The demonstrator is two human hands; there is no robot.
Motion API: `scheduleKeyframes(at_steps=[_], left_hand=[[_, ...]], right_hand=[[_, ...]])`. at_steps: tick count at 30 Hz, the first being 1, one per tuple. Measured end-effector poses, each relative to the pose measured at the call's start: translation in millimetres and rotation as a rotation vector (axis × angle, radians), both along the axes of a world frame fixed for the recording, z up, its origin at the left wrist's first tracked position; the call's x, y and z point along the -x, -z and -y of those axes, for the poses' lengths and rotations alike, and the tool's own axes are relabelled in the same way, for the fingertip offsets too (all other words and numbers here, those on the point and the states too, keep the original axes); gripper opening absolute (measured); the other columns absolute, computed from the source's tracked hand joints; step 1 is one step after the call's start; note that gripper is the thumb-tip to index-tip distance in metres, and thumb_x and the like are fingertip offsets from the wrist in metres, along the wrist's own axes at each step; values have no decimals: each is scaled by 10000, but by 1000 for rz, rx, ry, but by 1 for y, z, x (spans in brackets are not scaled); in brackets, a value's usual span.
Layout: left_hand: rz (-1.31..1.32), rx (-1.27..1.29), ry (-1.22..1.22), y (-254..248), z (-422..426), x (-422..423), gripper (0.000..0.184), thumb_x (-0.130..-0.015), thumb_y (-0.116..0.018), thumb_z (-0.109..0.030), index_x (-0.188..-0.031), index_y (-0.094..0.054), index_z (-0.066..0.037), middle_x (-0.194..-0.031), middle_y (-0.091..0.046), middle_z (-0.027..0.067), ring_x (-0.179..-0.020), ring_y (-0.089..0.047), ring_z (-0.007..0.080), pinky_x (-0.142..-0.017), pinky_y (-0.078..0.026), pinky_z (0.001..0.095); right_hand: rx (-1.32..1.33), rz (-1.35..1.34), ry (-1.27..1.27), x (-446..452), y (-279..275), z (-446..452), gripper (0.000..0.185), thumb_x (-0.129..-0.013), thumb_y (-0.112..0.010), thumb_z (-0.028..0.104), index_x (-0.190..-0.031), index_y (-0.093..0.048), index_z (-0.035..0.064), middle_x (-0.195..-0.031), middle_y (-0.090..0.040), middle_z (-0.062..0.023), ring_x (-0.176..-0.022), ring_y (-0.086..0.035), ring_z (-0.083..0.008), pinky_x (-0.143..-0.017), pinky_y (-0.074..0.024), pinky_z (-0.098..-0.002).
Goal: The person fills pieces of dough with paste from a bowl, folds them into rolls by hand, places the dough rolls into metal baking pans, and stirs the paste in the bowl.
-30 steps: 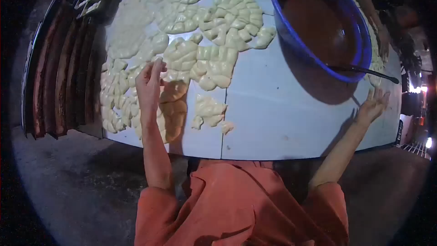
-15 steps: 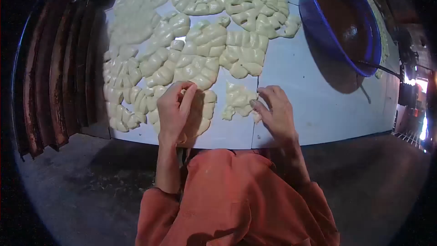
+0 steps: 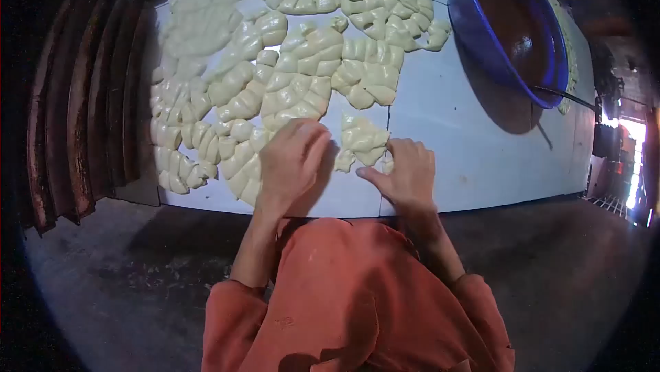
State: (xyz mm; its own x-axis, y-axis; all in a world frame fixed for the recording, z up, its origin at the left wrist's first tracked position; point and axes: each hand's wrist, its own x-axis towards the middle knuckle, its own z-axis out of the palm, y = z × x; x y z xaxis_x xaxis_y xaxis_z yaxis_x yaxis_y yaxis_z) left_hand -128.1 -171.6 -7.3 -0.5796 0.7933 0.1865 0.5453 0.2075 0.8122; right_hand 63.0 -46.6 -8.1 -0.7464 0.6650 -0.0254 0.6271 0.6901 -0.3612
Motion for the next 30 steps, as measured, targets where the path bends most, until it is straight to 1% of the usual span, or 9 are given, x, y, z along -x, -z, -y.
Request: scheduleKeyframes(at_steps=[5, 8, 11, 12, 15, 17, 24, 28, 30], left_hand=[[-244, -33, 371, 19, -45, -14, 161, -873, -686, -189, -1013, -697, -110, -1256, -606, 128, -1184, -563, 327, -949, -465, 454], [-370, 66, 435, 31, -52, -16, 168, -872, -675, -215, -1017, -702, -133, -1376, -526, 123, -1358, -397, 375, -1095, -298, 575], [-333, 90, 424, 32, -50, -13, 158, -876, -670, -207, -1014, -703, -136, -1371, -528, 113, -1358, -400, 373, -1113, -284, 565], [-333, 93, 430, 32, -50, -14, 158, -876, -670, -207, -1014, -703, -136, -1371, -528, 113, -1358, -400, 373, -1113, -284, 565], [-316, 75, 396, 28, -50, -18, 126, -871, -683, -193, -974, -683, -120, -1362, -529, 113, -1360, -402, 370, -1123, -266, 572], [-323, 70, 386, 33, -50, -19, 128, -870, -687, -194, -963, -671, -108, -1352, -532, 114, -1357, -406, 366, -1126, -263, 570], [-266, -3, 308, 31, -54, -16, 155, -824, -690, -147, -966, -669, -90, -1250, -585, 111, -1294, -460, 367, -1112, -305, 550], [-277, -2, 326, 31, -52, -14, 164, -817, -687, -139, -973, -670, -91, -1242, -585, 111, -1292, -460, 368, -1104, -305, 568], [-340, 21, 418, 27, -56, -17, 378, -804, -682, -166, -1170, -611, -99, -1250, -584, 114, -1315, -445, 366, -1129, -244, 608]], right_hand=[[40, -110, -15, -1, 18, -12, 291, -746, -754, 229, -917, -611, 42, -907, -615, -85, -889, -554, -285, -810, -415, -419], [633, -439, 168, -20, 36, -27, 157, -830, -631, 108, -952, -550, 53, -1031, -707, -92, -840, -678, -230, -725, -523, -346], [1184, -801, 458, -26, 25, -39, 210, -895, -574, 104, -1088, -514, 45, -1091, -712, -68, -840, -698, -206, -680, -551, -294], [1284, -845, 524, -22, 15, -40, 287, -877, -523, 43, -1162, -484, 49, -1021, -670, -158, -849, -707, -229, -671, -579, -295], [1421, -882, 595, -17, 21, -44, 290, -905, -531, 85, -1188, -486, 38, -980, -650, -125, -828, -702, -219, -639, -586, -309], [1442, -932, 585, -9, 18, -39, 339, -916, -575, 115, -1225, -475, 17, -934, -622, -94, -797, -683, -180, -636, -568, -276], [562, -295, 152, -8, 23, -33, 296, -848, -760, 164, -1011, -589, -14, -923, -611, -78, -753, -632, -110, -612, -547, -285], [1100, -538, 336, -15, 19, -32, 172, -873, -692, 74, -981, -576, 7, -874, -617, -50, -726, -609, -99, -598, -538, -257], [1106, -519, 316, -13, 11, -33, 163, -874, -683, 67, -981, -574, 8, -881, -620, -48, -732, -606, -94, -600, -536, -253]])
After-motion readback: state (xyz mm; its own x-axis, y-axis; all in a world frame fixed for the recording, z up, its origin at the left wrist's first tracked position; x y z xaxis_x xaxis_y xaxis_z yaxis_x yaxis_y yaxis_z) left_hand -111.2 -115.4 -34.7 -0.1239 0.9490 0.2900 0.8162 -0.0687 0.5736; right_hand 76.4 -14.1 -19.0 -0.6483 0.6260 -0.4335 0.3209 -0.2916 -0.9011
